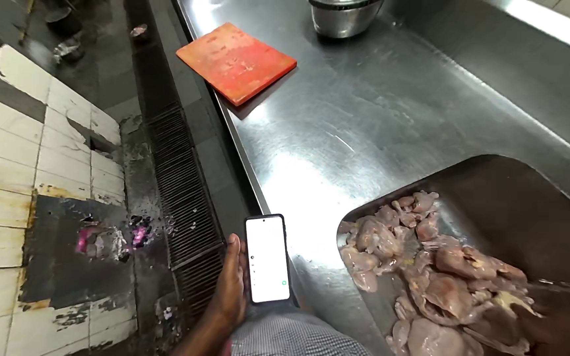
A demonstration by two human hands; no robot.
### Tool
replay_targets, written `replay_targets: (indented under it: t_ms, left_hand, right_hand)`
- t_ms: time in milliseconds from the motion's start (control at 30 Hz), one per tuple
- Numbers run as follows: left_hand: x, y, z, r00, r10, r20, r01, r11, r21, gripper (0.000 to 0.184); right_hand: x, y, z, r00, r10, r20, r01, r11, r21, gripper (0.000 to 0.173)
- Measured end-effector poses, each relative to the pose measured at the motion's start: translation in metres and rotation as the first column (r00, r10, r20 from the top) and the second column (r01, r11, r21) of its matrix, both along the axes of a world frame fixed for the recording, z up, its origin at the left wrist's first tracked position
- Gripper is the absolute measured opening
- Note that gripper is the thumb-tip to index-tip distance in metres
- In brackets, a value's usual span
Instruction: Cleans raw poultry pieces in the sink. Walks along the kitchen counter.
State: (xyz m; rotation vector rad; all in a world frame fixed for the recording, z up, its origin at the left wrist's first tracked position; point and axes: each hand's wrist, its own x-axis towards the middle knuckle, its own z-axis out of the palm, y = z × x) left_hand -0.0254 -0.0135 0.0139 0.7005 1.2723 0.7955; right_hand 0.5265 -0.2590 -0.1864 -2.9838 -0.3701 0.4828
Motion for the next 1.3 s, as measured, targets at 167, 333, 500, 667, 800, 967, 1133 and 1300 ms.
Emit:
replay_targets:
  t_ms: [167, 333, 500, 667, 800, 967, 1133, 1300]
  left_hand:
    - [0.004, 0.002, 0.003, 0.999, -0.032, 0.013, 0.032, 0.999, 0.015, 0.076]
    - [0.002, 0.003, 0.002, 0.999, -0.048, -0.009, 0.048, 0.999, 0.026, 0.076]
    - [0.002, 0.003, 0.001, 0.998, -0.052, -0.032, 0.053, 0.998, 0.028, 0.074]
    - [-0.002, 0.002, 0.004, 0.998, -0.057, 0.004, 0.057, 0.998, 0.026, 0.071]
    - [-0.009, 0.001, 0.0, 0.999, -0.042, -0.001, 0.042, 0.999, 0.028, 0.071]
    - [-0.009, -0.001, 0.002, 0.999, -0.034, 0.012, 0.034, 0.999, 0.018, 0.071]
    - [-0.012, -0.003, 0.002, 0.998, -0.045, 0.044, 0.044, 0.998, 0.035, 0.071]
    - [-0.012, -0.003, 0.002, 0.999, -0.047, 0.021, 0.047, 0.999, 0.021, 0.072]
  right_hand:
    - [-0.034, -0.064, -0.054, 0.947, -0.116, -0.299, 0.16, 0.979, 0.128, 0.079]
    - [-0.118, -0.085, -0.087, 0.841, -0.356, -0.407, 0.43, 0.897, 0.106, 0.083]
    - [-0.133, -0.075, -0.082, 0.761, -0.39, -0.518, 0.429, 0.902, -0.048, 0.1]
    - [-0.136, -0.072, -0.073, 0.695, -0.357, -0.624, 0.375, 0.92, -0.109, 0.098]
    - [-0.143, -0.057, -0.06, 0.615, -0.176, -0.769, 0.16, 0.982, -0.097, 0.084]
    - [-0.179, -0.03, -0.071, 0.62, -0.153, -0.769, 0.211, 0.977, -0.024, 0.096]
    - [-0.165, -0.026, -0.067, 0.697, -0.068, -0.714, 0.158, 0.986, 0.061, 0.099]
    - [-0.137, -0.017, -0.059, 0.83, 0.167, -0.532, -0.219, 0.975, -0.035, 0.075]
